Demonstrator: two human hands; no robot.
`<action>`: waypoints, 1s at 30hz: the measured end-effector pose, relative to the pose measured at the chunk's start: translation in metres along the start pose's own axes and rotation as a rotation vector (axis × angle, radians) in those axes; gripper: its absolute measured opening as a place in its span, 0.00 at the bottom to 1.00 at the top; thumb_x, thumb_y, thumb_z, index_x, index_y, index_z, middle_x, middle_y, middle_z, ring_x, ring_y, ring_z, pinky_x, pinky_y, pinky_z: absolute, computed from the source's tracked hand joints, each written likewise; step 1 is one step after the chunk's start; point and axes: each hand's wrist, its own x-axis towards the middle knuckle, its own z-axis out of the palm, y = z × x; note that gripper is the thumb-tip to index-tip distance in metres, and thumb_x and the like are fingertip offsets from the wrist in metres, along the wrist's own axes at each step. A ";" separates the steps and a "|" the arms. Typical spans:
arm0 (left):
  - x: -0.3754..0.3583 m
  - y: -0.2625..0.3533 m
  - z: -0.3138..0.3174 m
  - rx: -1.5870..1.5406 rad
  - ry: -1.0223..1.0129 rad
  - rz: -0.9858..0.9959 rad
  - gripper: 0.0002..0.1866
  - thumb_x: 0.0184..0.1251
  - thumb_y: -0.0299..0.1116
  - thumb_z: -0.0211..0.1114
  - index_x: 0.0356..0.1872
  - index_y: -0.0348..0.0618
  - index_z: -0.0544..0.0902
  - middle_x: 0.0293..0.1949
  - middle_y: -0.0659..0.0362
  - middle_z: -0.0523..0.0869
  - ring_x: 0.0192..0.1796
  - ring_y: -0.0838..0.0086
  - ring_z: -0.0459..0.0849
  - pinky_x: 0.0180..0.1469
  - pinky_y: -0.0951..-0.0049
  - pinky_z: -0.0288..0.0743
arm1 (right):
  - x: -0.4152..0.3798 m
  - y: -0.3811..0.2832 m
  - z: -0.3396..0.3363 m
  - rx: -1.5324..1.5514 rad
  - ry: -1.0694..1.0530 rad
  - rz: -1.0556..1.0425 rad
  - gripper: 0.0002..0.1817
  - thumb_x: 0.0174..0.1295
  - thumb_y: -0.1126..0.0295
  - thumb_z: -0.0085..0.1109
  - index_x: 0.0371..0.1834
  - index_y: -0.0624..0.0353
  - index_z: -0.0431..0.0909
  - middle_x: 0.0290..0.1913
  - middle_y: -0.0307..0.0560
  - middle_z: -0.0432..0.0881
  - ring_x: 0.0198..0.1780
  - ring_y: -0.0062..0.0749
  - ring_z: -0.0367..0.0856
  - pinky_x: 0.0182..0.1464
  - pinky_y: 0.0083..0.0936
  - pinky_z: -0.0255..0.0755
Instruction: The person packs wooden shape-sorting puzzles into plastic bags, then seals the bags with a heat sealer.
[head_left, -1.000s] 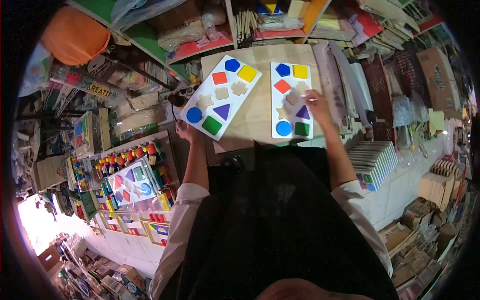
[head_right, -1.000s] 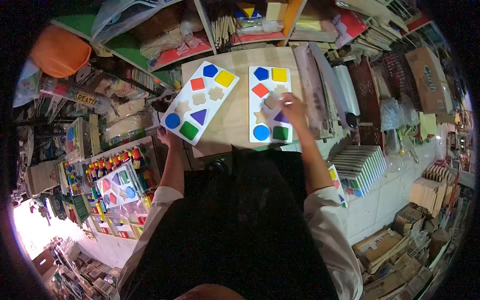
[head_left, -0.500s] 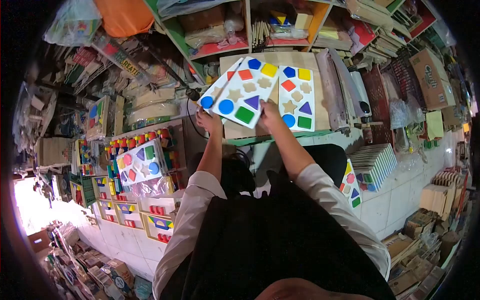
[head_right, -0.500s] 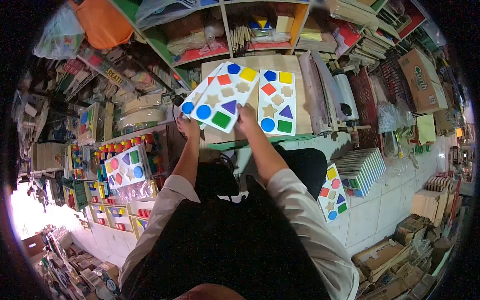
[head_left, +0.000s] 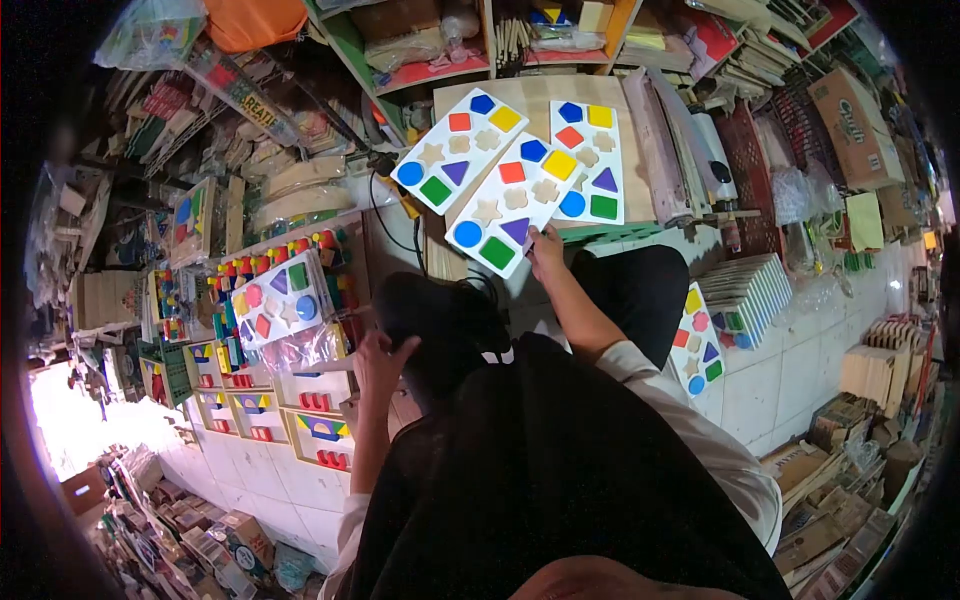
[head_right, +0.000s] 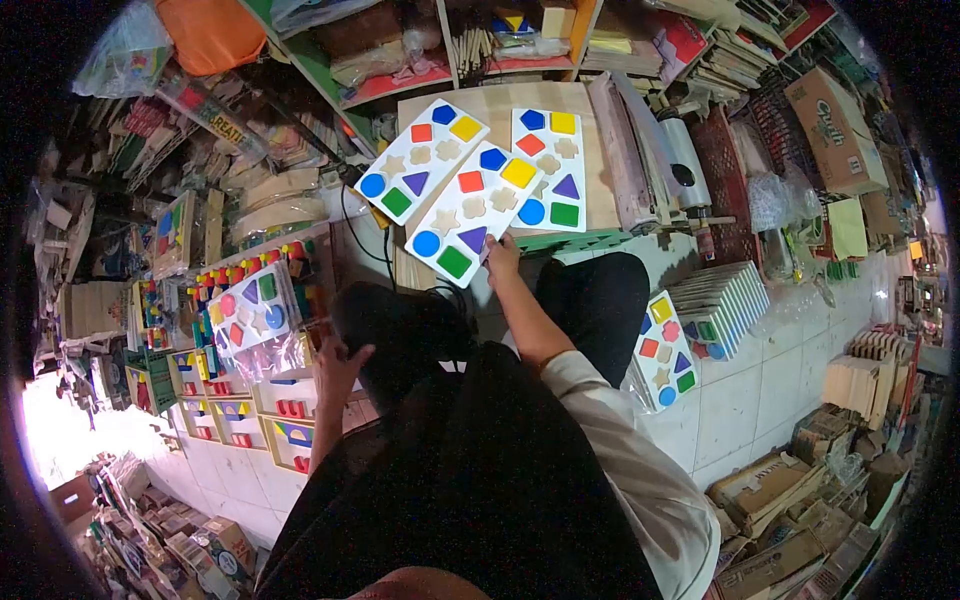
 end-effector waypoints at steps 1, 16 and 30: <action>-0.010 -0.005 0.002 0.002 0.003 -0.005 0.20 0.43 0.43 0.68 0.24 0.35 0.74 0.23 0.51 0.77 0.28 0.58 0.76 0.32 0.63 0.68 | 0.010 0.002 -0.002 -0.198 -0.017 -0.006 0.11 0.57 0.74 0.50 0.44 0.58 0.69 0.36 0.44 0.76 0.33 0.29 0.76 0.30 0.25 0.71; -0.048 0.003 -0.037 0.006 -0.783 0.441 0.08 0.55 0.35 0.59 0.28 0.41 0.79 0.26 0.56 0.81 0.26 0.73 0.79 0.30 0.70 0.70 | -0.161 -0.176 -0.109 -1.741 0.032 -1.008 0.34 0.52 0.61 0.56 0.61 0.60 0.54 0.58 0.67 0.58 0.57 0.63 0.59 0.57 0.46 0.55; 0.285 0.025 0.097 -0.162 0.200 0.284 0.28 0.36 0.29 0.67 0.46 0.38 0.72 0.39 0.46 0.78 0.43 0.56 0.77 0.45 0.64 0.71 | -0.231 -0.085 -0.142 -1.779 0.278 -0.709 0.47 0.35 0.51 0.67 0.63 0.42 0.54 0.65 0.65 0.39 0.64 0.64 0.42 0.60 0.53 0.46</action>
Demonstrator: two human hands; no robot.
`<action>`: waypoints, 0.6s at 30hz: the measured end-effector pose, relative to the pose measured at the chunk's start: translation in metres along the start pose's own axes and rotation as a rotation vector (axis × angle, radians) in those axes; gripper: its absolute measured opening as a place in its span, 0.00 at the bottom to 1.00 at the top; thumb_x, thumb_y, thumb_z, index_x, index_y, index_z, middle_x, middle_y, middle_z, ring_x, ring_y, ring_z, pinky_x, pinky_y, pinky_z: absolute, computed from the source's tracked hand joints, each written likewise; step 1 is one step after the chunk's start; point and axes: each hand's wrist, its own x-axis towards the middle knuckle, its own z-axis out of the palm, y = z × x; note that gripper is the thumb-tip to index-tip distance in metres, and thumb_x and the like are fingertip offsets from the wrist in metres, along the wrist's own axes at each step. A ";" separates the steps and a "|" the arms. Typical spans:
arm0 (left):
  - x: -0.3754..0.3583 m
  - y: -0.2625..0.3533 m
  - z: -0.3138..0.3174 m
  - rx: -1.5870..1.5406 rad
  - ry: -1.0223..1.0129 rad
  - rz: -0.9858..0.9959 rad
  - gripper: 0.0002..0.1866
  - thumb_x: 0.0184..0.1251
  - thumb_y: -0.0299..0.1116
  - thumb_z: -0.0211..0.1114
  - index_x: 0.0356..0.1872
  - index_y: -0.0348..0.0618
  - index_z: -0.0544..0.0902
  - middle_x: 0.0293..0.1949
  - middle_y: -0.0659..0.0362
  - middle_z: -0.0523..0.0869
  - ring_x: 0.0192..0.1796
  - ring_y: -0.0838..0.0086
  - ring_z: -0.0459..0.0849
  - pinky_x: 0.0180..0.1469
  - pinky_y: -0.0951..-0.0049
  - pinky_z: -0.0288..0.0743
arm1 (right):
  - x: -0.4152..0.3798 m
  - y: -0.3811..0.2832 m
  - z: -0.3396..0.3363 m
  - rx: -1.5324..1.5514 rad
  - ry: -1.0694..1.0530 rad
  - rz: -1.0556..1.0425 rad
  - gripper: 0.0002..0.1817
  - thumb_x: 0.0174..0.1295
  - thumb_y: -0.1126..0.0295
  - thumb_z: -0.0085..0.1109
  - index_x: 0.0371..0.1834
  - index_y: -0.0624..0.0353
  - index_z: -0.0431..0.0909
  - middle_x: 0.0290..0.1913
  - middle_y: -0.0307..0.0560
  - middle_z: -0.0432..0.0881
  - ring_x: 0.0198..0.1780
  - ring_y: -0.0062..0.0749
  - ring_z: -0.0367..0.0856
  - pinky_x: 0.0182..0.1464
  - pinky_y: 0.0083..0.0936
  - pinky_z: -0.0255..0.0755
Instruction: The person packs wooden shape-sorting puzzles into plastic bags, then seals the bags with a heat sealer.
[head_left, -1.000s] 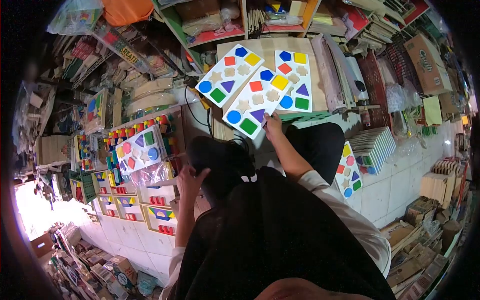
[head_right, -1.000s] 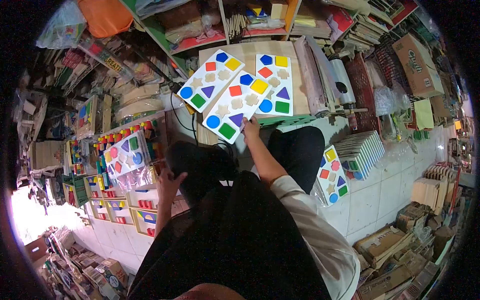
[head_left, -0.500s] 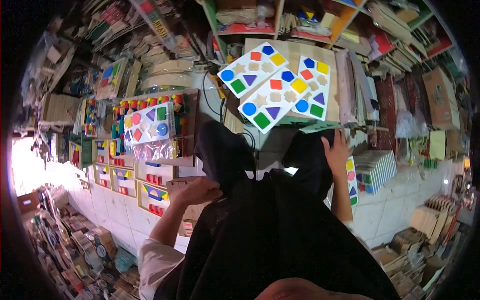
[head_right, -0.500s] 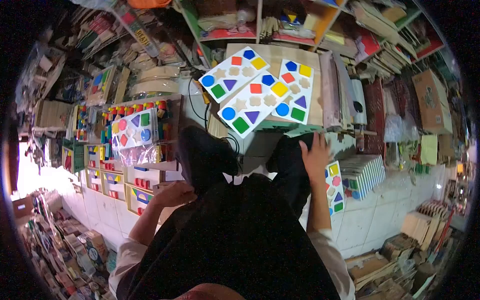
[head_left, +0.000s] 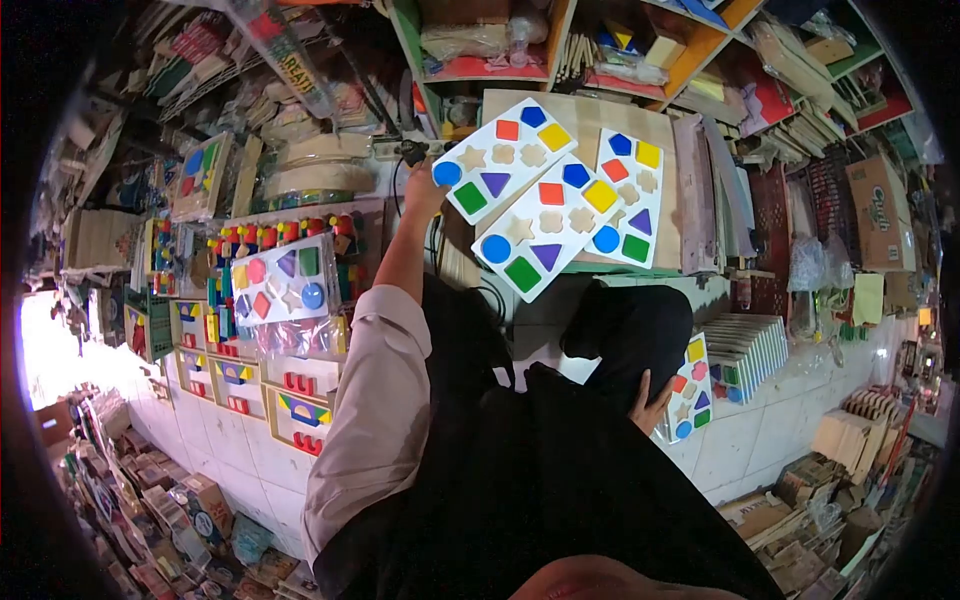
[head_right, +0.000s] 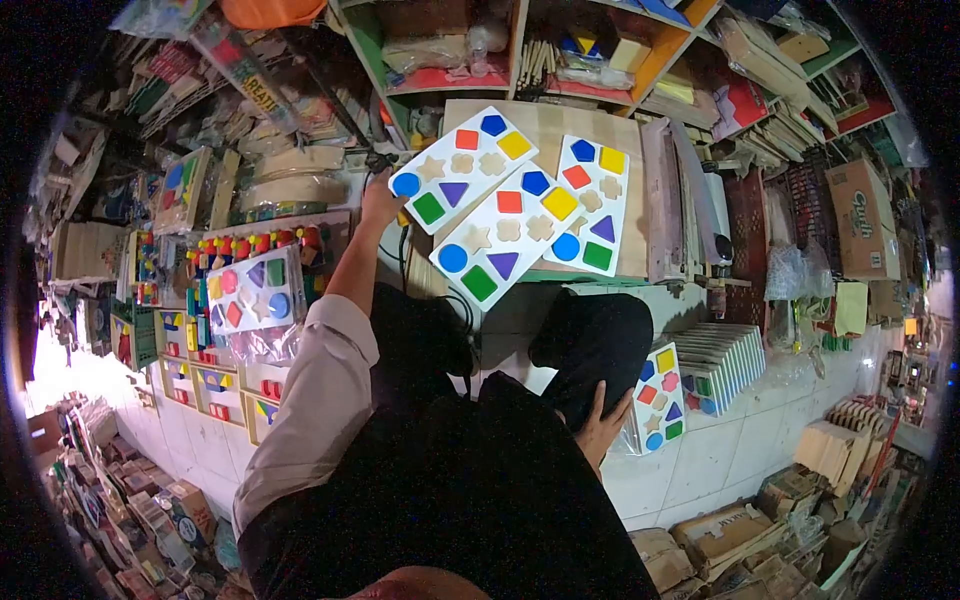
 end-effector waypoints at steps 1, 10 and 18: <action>0.004 0.000 0.003 0.075 -0.004 0.024 0.31 0.34 0.30 0.68 0.47 0.37 0.71 0.41 0.46 0.77 0.44 0.56 0.76 0.46 0.63 0.71 | 0.001 0.003 0.004 0.015 0.025 -0.022 0.46 0.36 0.51 0.67 0.62 0.42 0.55 0.65 0.65 0.39 0.64 0.64 0.43 0.60 0.53 0.46; 0.020 -0.009 0.013 -0.009 -0.155 0.073 0.30 0.37 0.34 0.69 0.48 0.40 0.73 0.44 0.47 0.77 0.48 0.57 0.75 0.49 0.67 0.69 | 0.008 0.023 0.022 -0.047 0.035 -0.099 0.41 0.41 0.54 0.64 0.62 0.43 0.57 0.64 0.67 0.40 0.64 0.65 0.43 0.61 0.51 0.45; 0.056 -0.014 0.035 0.074 -0.064 0.125 0.39 0.39 0.44 0.70 0.52 0.31 0.66 0.52 0.42 0.68 0.55 0.54 0.68 0.57 0.62 0.61 | 0.102 0.010 -0.025 0.705 0.046 0.055 0.44 0.45 0.56 0.64 0.63 0.58 0.50 0.60 0.65 0.55 0.61 0.49 0.58 0.60 0.34 0.54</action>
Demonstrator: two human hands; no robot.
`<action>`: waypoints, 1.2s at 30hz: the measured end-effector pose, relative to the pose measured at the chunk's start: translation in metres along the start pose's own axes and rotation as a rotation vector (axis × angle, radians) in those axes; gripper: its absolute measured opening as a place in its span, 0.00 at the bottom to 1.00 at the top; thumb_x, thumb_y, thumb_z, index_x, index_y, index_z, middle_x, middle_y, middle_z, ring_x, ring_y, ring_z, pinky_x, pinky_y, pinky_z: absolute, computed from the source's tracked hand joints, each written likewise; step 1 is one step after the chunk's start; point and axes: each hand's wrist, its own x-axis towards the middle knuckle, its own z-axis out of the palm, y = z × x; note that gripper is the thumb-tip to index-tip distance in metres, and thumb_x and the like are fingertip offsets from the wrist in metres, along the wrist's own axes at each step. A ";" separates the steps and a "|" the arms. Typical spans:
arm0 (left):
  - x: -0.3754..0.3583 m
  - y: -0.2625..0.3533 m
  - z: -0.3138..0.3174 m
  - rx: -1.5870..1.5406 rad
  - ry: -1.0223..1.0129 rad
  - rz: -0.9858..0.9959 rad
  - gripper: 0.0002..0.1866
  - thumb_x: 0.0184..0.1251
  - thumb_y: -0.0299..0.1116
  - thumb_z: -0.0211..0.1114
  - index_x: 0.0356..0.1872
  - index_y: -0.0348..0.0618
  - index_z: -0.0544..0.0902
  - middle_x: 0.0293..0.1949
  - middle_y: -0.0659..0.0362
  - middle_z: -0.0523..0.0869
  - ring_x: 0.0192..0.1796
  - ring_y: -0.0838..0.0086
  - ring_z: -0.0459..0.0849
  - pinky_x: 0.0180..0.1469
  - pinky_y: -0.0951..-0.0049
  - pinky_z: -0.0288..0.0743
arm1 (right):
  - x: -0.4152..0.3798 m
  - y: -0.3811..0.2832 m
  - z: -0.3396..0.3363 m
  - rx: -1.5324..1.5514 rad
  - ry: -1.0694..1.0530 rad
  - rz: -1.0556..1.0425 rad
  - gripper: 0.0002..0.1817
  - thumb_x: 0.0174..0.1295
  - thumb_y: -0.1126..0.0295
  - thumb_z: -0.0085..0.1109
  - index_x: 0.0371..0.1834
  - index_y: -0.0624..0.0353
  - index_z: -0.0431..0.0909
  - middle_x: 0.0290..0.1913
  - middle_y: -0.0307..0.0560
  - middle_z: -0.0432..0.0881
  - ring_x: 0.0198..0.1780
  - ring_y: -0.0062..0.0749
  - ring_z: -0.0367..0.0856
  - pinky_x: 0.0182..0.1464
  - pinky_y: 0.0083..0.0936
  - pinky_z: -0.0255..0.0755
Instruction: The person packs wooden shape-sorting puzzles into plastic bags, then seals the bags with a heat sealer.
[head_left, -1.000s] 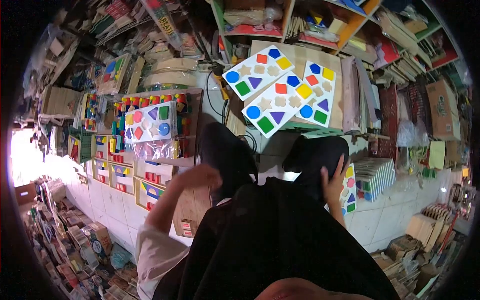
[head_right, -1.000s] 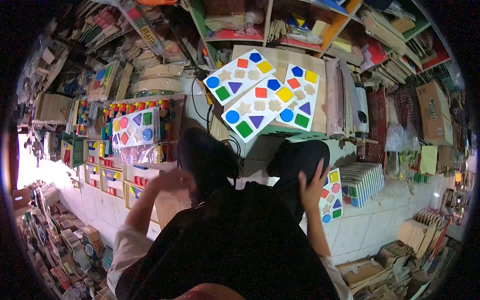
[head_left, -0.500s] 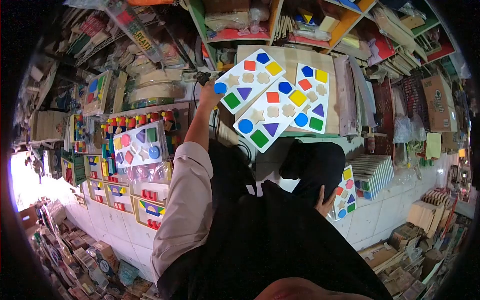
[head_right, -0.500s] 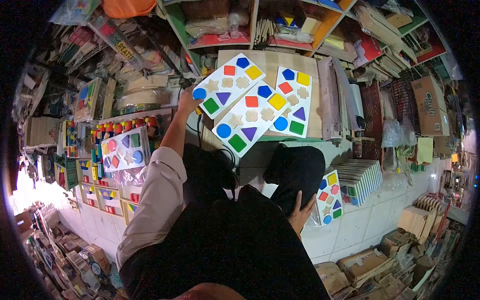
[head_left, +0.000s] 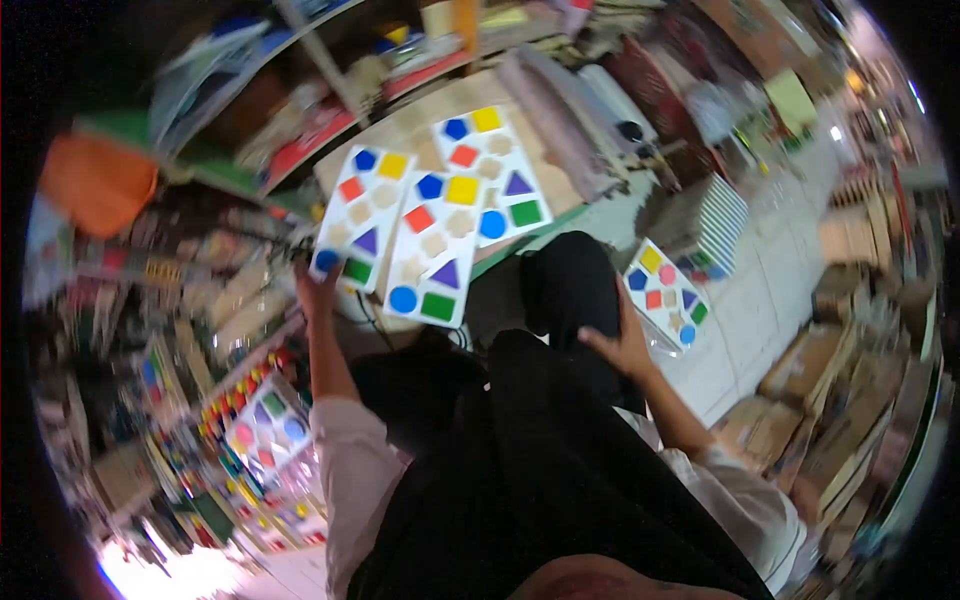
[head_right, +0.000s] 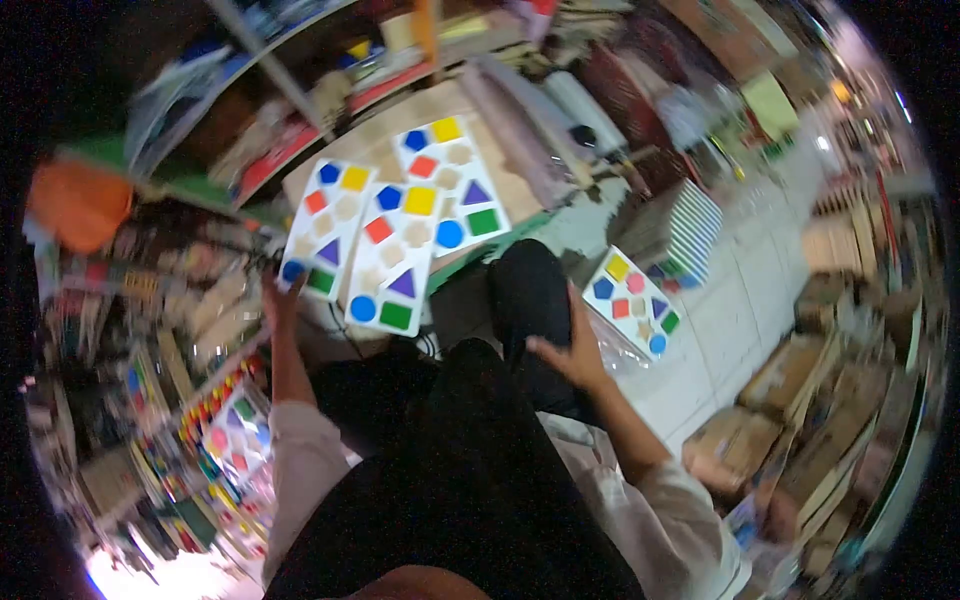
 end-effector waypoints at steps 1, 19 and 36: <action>0.000 -0.005 0.002 -0.178 0.024 0.022 0.39 0.40 0.44 0.70 0.53 0.32 0.66 0.53 0.41 0.68 0.57 0.54 0.66 0.59 0.63 0.57 | 0.020 0.019 -0.005 0.189 -0.020 0.191 0.38 0.48 0.57 0.61 0.60 0.62 0.56 0.56 0.62 0.63 0.56 0.40 0.64 0.57 0.29 0.57; -0.154 0.184 -0.069 0.211 -0.383 0.128 0.22 0.44 0.35 0.66 0.44 0.44 0.75 0.48 0.53 0.74 0.55 0.60 0.68 0.56 0.63 0.59 | 0.308 0.141 -0.047 -0.169 0.259 0.029 0.06 0.44 0.71 0.51 0.24 0.63 0.73 0.24 0.58 0.75 0.30 0.50 0.75 0.34 0.33 0.68; -0.115 0.299 -0.021 -0.068 -0.449 0.491 0.22 0.44 0.31 0.66 0.44 0.40 0.74 0.50 0.49 0.73 0.57 0.55 0.66 0.58 0.59 0.57 | 0.371 0.114 -0.086 -0.340 0.221 -0.284 0.11 0.42 0.75 0.53 0.31 0.54 0.78 0.34 0.55 0.76 0.37 0.49 0.74 0.39 0.33 0.68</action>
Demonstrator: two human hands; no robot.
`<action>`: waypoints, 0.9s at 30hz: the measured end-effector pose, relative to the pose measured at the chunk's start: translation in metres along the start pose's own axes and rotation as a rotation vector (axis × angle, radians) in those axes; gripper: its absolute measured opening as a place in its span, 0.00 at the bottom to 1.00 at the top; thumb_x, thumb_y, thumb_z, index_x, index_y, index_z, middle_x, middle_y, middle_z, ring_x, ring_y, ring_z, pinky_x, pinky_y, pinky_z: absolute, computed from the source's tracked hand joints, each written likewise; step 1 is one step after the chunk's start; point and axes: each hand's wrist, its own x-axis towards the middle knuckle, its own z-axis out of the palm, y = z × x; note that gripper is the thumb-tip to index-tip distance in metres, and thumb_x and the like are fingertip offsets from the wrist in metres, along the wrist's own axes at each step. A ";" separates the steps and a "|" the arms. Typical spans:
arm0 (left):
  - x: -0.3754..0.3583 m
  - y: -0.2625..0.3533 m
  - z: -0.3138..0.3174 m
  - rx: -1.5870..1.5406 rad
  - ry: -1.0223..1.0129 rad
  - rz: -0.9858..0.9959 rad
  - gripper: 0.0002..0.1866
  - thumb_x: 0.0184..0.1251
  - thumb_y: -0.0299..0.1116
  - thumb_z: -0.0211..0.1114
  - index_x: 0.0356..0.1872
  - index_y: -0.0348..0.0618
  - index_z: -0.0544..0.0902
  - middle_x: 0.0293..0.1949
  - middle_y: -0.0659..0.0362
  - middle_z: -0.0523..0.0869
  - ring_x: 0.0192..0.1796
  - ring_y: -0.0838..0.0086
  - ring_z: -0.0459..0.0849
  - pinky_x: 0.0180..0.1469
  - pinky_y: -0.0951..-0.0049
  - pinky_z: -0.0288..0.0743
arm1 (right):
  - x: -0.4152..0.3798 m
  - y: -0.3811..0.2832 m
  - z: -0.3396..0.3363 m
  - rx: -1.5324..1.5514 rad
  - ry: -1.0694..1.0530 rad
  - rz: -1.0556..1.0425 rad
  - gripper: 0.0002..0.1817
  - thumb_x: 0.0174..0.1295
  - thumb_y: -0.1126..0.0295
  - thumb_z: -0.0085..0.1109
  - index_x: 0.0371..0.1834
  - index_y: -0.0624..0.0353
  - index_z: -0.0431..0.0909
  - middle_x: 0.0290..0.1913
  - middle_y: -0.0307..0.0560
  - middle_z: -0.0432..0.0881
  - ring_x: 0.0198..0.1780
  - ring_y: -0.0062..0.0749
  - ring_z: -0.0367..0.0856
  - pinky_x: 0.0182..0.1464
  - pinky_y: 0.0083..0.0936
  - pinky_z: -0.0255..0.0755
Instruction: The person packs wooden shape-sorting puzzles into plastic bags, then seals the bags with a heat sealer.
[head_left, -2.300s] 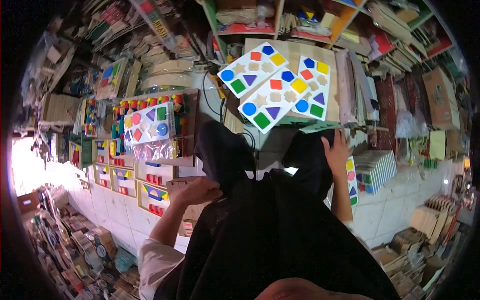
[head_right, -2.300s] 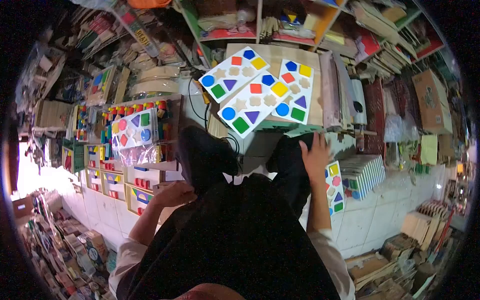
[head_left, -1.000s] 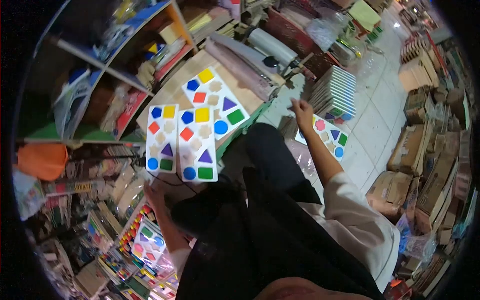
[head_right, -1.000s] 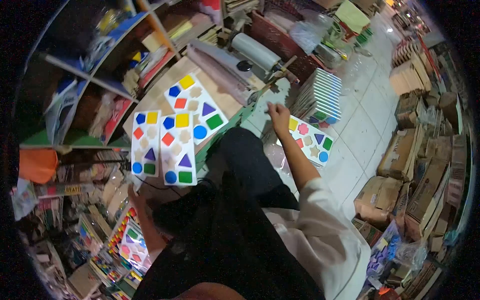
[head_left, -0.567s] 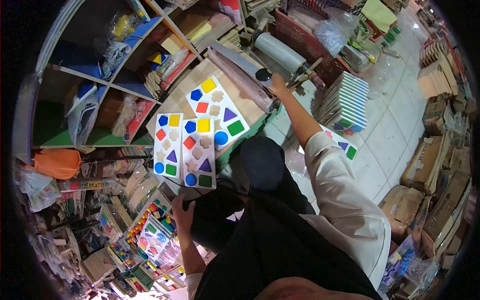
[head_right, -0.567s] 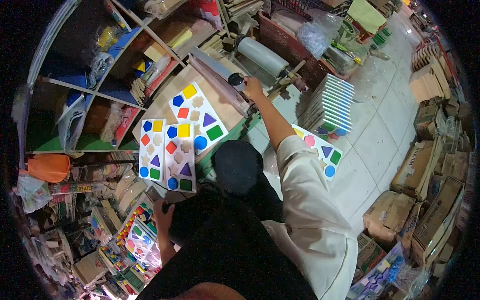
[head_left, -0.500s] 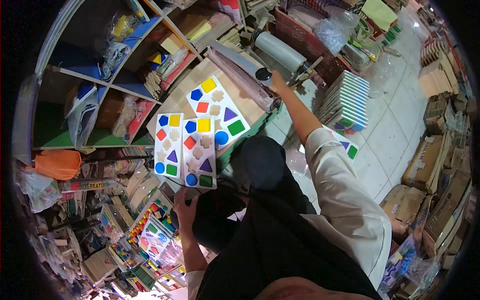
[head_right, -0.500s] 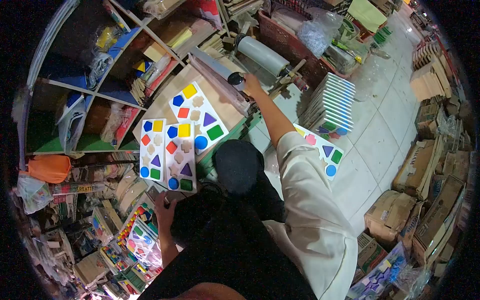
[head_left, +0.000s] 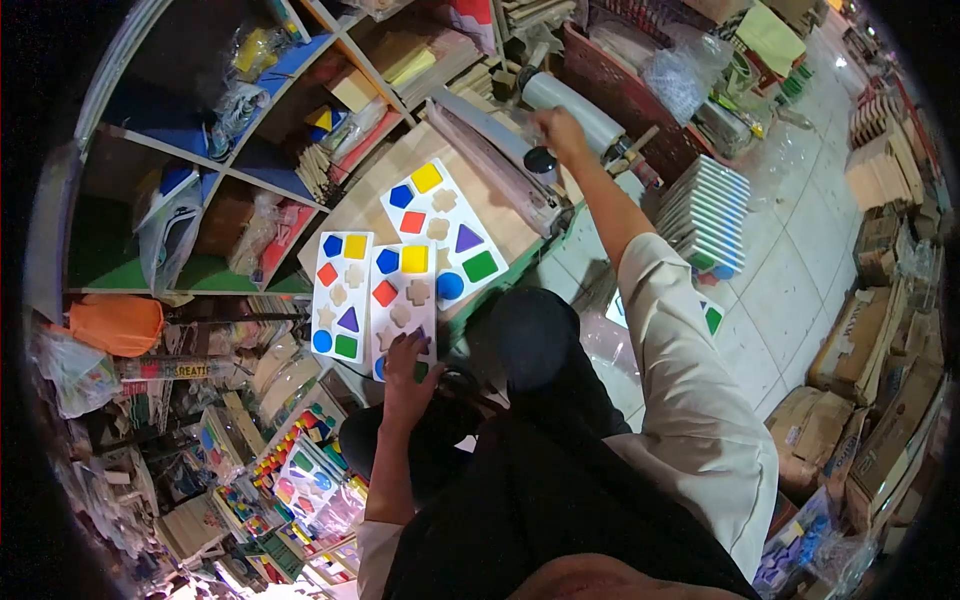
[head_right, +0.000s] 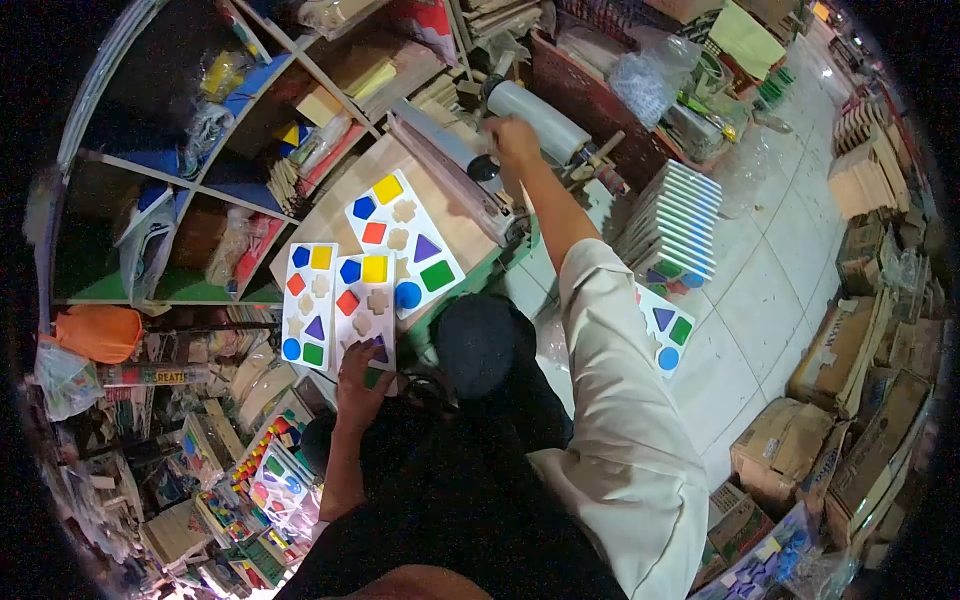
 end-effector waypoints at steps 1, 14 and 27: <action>0.004 -0.002 0.003 -0.018 -0.021 0.029 0.23 0.44 0.31 0.66 0.45 0.41 0.74 0.51 0.50 0.72 0.58 0.55 0.65 0.58 0.59 0.57 | 0.017 0.009 0.008 -0.008 0.175 0.088 0.11 0.45 0.74 0.51 0.33 0.51 0.78 0.34 0.54 0.77 0.36 0.48 0.75 0.36 0.33 0.68; 0.045 0.001 -0.008 -0.056 0.007 0.161 0.23 0.46 0.30 0.65 0.48 0.46 0.72 0.52 0.52 0.71 0.59 0.56 0.62 0.60 0.59 0.55 | 0.040 0.013 -0.010 -0.018 0.574 0.216 0.12 0.47 0.75 0.49 0.35 0.50 0.78 0.29 0.54 0.78 0.33 0.49 0.77 0.35 0.39 0.69; 0.059 -0.033 0.015 -0.199 -0.012 0.020 0.22 0.46 0.29 0.66 0.46 0.42 0.72 0.51 0.52 0.72 0.58 0.58 0.65 0.59 0.63 0.59 | 0.134 0.050 0.023 -0.208 0.352 0.167 0.04 0.46 0.69 0.57 0.26 0.53 0.79 0.26 0.53 0.78 0.31 0.48 0.77 0.33 0.38 0.71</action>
